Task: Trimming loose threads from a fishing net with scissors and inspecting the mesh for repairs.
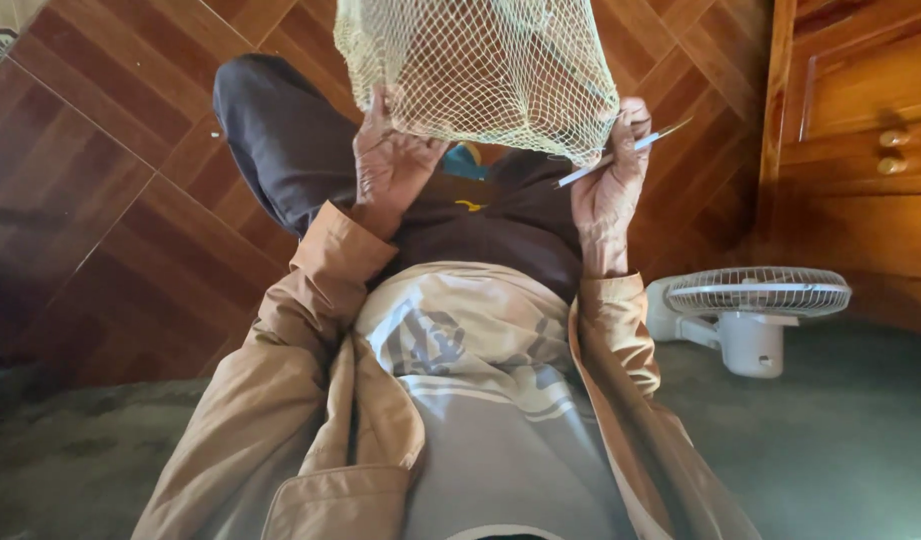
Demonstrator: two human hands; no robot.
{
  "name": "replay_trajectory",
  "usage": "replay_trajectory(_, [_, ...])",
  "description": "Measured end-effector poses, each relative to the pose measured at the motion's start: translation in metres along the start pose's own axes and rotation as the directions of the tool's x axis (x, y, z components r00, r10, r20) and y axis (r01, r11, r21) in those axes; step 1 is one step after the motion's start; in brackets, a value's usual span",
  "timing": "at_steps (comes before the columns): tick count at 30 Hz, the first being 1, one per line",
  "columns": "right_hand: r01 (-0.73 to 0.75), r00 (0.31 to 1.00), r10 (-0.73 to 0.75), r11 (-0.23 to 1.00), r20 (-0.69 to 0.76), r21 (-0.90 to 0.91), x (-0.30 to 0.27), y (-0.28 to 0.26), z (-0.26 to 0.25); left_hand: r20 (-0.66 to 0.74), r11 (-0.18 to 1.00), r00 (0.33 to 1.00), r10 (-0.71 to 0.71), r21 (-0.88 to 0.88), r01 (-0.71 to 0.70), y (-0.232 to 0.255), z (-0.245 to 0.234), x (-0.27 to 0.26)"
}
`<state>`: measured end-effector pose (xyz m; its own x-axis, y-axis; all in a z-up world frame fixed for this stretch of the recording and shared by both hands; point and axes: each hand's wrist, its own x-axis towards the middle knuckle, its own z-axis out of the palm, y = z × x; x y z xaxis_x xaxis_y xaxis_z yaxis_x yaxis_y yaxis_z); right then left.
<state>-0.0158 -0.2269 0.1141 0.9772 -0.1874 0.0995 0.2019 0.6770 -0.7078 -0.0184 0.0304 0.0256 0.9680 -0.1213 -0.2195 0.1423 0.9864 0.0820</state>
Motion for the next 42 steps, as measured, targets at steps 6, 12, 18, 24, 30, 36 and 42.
replay_trajectory(6, [-0.026, 1.000, 0.027, 0.999, 0.009, -0.032, 0.001, 0.001, 0.002, 0.038, 0.998, 0.998, -0.040, 0.044, 0.039, 0.005, 0.007, -0.020])
replay_trajectory(12, [-0.035, 0.998, 0.035, 0.999, 0.055, -0.003, 0.000, 0.001, -0.003, 0.102, 0.966, 0.994, -0.047, 0.258, 0.019, 0.006, -0.001, -0.022])
replay_trajectory(18, [0.010, 0.999, -0.008, 0.998, 0.040, -0.061, -0.001, 0.003, -0.003, 0.088, 0.968, 0.996, 0.010, 0.248, -0.031, 0.005, -0.032, -0.008])
replay_trajectory(24, [-0.014, 0.999, 0.015, 1.000, 0.050, -0.025, -0.001, 0.004, -0.005, 0.006, 0.956, 1.000, -0.026, 0.293, 0.023, 0.006, -0.025, -0.010])
replay_trajectory(30, [0.003, 0.999, -0.001, 0.998, 0.040, -0.059, -0.003, 0.005, -0.006, 0.039, 0.956, 0.999, -0.029, 0.294, 0.017, 0.005, -0.034, -0.006])
replay_trajectory(36, [0.000, 1.000, -0.001, 0.995, -0.013, -0.100, -0.004, 0.005, -0.004, 0.067, 0.961, 0.998, -0.013, 0.276, -0.006, 0.003, -0.026, -0.005])
replay_trajectory(42, [0.001, 1.000, -0.002, 0.992, -0.009, -0.125, -0.004, 0.003, 0.002, 0.192, 0.946, 0.981, 0.000, 0.319, -0.062, 0.004, -0.019, -0.006])
